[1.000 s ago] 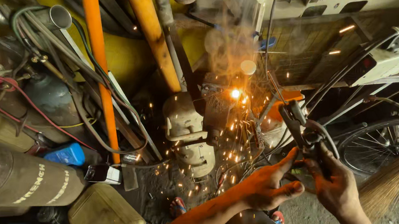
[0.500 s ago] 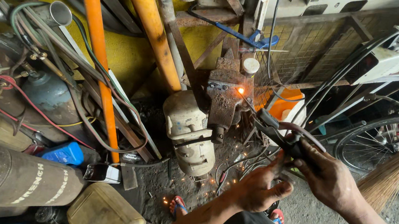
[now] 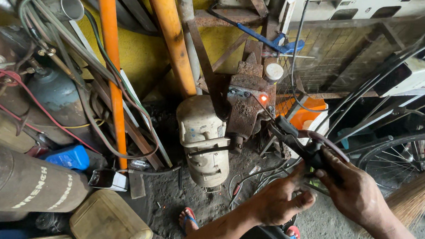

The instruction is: The person welds a metal bar clamped in a bench vise using a handheld welding torch. They repeatedly strike an arc, producing bright sparks and smoke, then pause to reposition the bar and the torch before continuing the weld along the bar's length.

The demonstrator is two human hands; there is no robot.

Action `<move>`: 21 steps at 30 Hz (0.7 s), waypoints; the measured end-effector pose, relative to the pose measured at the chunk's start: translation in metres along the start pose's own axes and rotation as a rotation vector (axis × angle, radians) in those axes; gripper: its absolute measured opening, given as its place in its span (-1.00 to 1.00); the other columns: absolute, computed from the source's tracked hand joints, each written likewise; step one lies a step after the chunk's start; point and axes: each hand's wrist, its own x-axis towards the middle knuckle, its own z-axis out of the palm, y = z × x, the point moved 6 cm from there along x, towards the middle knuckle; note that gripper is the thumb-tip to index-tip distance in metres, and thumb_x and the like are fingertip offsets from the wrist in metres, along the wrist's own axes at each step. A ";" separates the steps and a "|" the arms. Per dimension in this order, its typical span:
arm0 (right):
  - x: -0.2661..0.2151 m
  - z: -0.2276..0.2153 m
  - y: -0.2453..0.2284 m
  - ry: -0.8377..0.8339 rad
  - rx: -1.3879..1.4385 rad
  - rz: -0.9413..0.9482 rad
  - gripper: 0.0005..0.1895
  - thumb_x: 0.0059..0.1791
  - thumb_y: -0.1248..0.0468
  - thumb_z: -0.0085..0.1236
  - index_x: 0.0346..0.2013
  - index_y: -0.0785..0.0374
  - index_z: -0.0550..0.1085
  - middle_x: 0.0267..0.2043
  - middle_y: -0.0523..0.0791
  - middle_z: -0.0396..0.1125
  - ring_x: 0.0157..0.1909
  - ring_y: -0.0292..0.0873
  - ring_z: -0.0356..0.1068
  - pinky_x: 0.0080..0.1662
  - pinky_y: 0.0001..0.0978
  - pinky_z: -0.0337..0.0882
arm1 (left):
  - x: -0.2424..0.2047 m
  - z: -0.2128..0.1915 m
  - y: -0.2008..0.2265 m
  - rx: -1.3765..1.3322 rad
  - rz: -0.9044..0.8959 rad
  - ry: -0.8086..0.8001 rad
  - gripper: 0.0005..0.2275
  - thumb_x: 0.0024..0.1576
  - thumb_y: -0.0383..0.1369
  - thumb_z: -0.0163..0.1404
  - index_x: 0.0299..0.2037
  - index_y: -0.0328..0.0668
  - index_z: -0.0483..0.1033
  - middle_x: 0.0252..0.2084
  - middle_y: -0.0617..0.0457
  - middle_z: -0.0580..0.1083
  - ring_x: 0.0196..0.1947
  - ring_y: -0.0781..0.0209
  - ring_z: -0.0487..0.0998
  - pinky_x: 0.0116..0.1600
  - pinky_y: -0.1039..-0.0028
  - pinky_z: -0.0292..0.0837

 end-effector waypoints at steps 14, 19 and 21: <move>0.006 0.005 0.018 -0.115 -0.019 0.042 -0.29 -0.02 -0.06 0.12 0.40 0.04 0.30 -0.17 0.08 0.56 -0.29 -0.05 0.63 -0.20 -0.18 0.62 | 0.004 0.002 0.006 0.013 0.013 -0.059 0.03 0.06 0.49 -0.42 0.64 0.07 -0.39 -0.05 -0.28 0.52 -0.05 -0.15 0.59 0.16 -0.02 0.48; 0.012 0.006 0.029 -0.252 -0.005 0.241 -0.30 0.06 -0.02 0.07 0.49 -0.03 0.21 -0.22 0.10 0.58 -0.34 0.00 0.62 -0.16 -0.17 0.61 | 0.008 0.002 0.010 0.080 0.064 -0.039 -0.01 0.18 0.46 -0.40 0.66 -0.04 -0.30 0.12 -0.31 0.52 0.18 -0.18 0.53 0.30 0.01 0.38; 0.015 0.005 0.034 -0.313 -0.020 0.307 -0.30 0.14 0.06 0.01 0.58 0.01 0.17 -0.26 0.15 0.54 -0.31 0.05 0.65 -0.20 -0.12 0.62 | 0.008 0.004 0.010 0.002 0.065 -0.056 0.03 0.11 0.47 -0.40 0.65 -0.04 -0.36 0.13 -0.35 0.48 0.15 -0.21 0.51 0.26 0.01 0.41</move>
